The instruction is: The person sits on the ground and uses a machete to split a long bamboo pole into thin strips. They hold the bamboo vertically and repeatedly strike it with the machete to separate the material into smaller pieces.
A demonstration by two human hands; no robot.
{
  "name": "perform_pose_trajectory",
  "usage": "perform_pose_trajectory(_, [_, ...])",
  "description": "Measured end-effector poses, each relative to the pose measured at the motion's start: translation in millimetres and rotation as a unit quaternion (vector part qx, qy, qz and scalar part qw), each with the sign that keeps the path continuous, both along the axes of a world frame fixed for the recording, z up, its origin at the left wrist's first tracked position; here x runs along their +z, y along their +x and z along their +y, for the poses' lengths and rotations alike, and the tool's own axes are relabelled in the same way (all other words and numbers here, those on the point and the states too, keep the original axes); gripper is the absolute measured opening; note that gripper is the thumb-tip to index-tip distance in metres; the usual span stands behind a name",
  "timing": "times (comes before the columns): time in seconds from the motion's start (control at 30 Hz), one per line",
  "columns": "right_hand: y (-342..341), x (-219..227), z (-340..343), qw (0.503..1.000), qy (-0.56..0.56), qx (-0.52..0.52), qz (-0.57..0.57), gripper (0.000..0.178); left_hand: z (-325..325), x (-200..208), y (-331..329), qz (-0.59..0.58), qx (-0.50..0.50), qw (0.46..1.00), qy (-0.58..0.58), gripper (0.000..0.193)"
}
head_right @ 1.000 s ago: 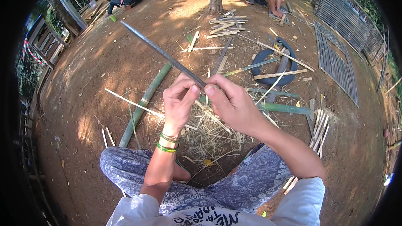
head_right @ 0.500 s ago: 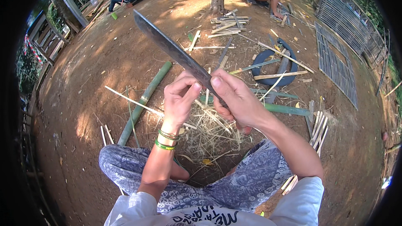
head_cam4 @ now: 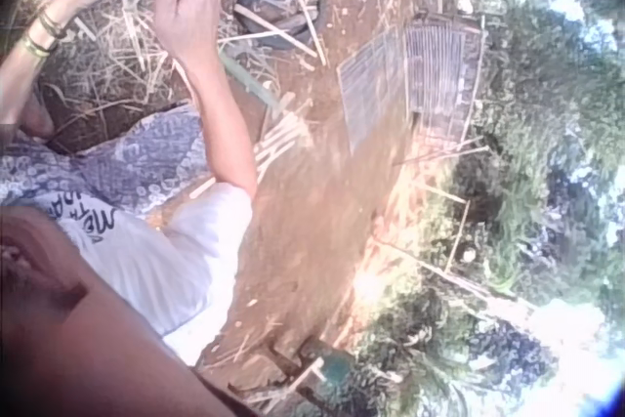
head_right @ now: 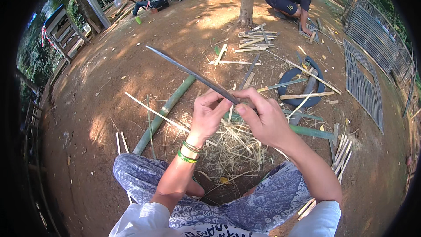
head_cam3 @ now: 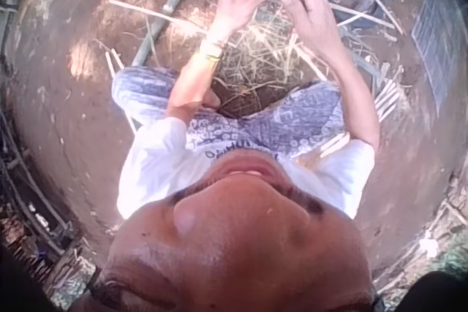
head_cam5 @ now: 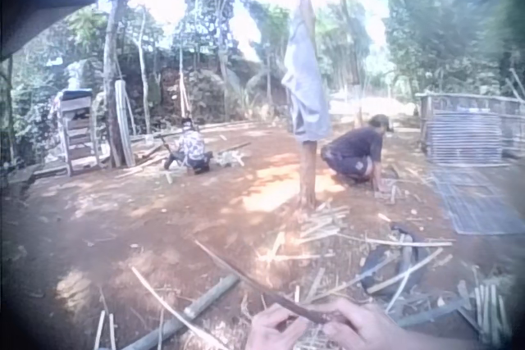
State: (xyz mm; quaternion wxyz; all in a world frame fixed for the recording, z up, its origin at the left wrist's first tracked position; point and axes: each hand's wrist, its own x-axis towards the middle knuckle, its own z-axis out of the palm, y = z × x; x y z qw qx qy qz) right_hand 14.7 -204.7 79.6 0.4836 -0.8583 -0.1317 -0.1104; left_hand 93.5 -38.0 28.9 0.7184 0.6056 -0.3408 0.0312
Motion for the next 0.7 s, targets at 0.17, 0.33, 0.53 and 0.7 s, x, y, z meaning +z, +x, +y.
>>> perform_pose_trajectory(0.17, [7.9, 24.9, 2.4, 0.964, 0.218, 0.052, 0.145, 0.048, -7.1, 15.7, 7.9, 0.021, 0.002, 1.0, -0.021, 0.01])
perform_pose_trajectory(0.33, [10.1, 60.1, 16.4, 0.967, 0.237, -0.001, 0.096, 0.049, -2.6, 41.9, 28.4, 0.026, 0.042, 0.998, -0.042, 0.015])
perform_pose_trajectory(0.53, [7.3, 74.7, 16.3, 0.955, 0.282, -0.031, 0.084, 0.05, 27.9, 77.0, 64.4, 0.036, 0.022, 0.983, -0.18, 0.02])
perform_pose_trajectory(0.7, [7.0, 75.8, 32.2, 0.944, 0.318, -0.025, 0.089, 0.047, 43.3, 93.5, 67.1, 0.002, -0.007, 0.985, -0.174, 0.02])
